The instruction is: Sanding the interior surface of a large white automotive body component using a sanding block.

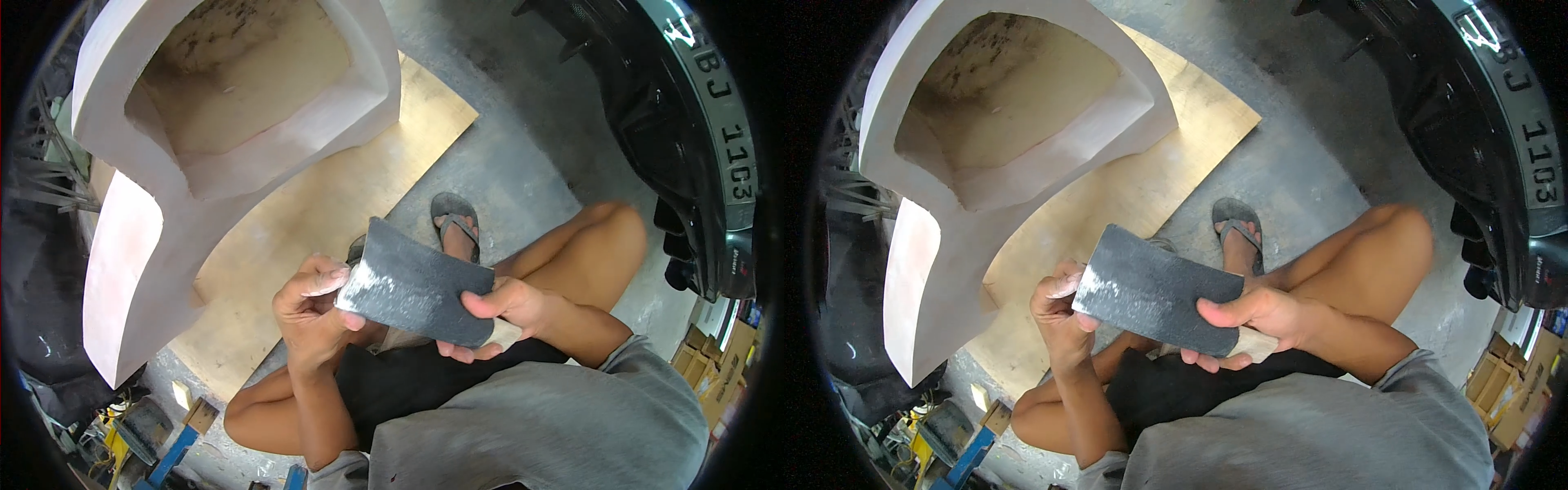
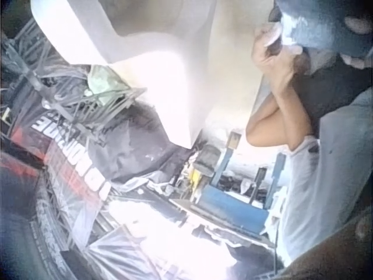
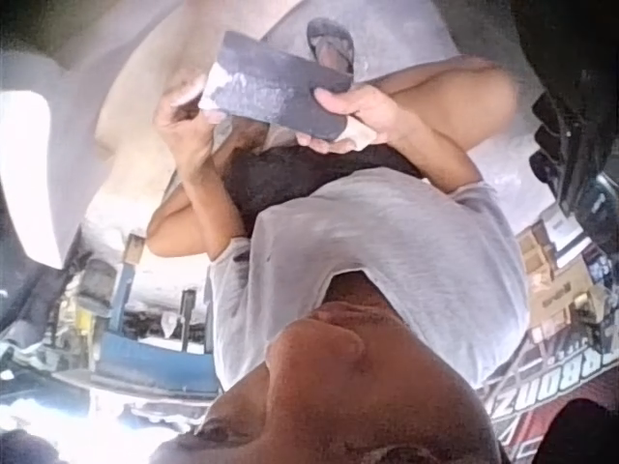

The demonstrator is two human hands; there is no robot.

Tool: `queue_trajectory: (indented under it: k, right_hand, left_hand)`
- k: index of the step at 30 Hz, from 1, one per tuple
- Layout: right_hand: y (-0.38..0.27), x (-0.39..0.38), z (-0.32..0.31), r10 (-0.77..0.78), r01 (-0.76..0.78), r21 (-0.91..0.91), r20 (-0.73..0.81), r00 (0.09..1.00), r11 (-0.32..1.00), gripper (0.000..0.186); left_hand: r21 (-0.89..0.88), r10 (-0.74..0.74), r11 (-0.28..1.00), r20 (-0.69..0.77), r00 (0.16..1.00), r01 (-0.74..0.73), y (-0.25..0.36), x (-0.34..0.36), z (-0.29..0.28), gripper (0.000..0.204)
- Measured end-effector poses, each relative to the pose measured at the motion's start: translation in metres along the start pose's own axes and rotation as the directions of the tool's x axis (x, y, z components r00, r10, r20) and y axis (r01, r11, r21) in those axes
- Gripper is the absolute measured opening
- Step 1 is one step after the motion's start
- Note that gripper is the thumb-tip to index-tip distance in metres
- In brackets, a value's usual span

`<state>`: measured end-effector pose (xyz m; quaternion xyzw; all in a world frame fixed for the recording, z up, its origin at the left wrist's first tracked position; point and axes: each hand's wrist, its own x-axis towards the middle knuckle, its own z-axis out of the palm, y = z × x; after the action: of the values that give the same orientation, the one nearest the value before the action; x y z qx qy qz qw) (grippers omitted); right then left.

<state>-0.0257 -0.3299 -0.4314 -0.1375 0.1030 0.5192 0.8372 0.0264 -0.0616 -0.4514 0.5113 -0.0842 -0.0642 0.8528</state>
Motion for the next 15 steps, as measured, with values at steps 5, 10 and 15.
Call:
queue_trajectory:
  k: [5,10,15]
  right_hand:
    - [-0.009,0.01,0.002,-0.147,0.005,-0.467,-0.268,0.952,0.884,0.039]
    - [-0.037,0.053,0.009,-0.872,-0.533,-0.797,-0.015,0.488,-0.285,0.043]
    - [-0.093,0.108,-0.029,-0.9,-0.665,-0.639,0.103,0.423,-0.386,0.049]
  left_hand:
    - [0.696,-0.068,0.706,-0.118,0.991,0.131,0.027,0.001,-0.033,0.03]
    - [0.929,0.67,0.356,-0.177,0.72,-0.103,0.142,0.034,-0.091,0.019]
    - [0.991,0.502,0.131,-0.043,0.864,-0.027,0.193,0.155,-0.137,0.042]
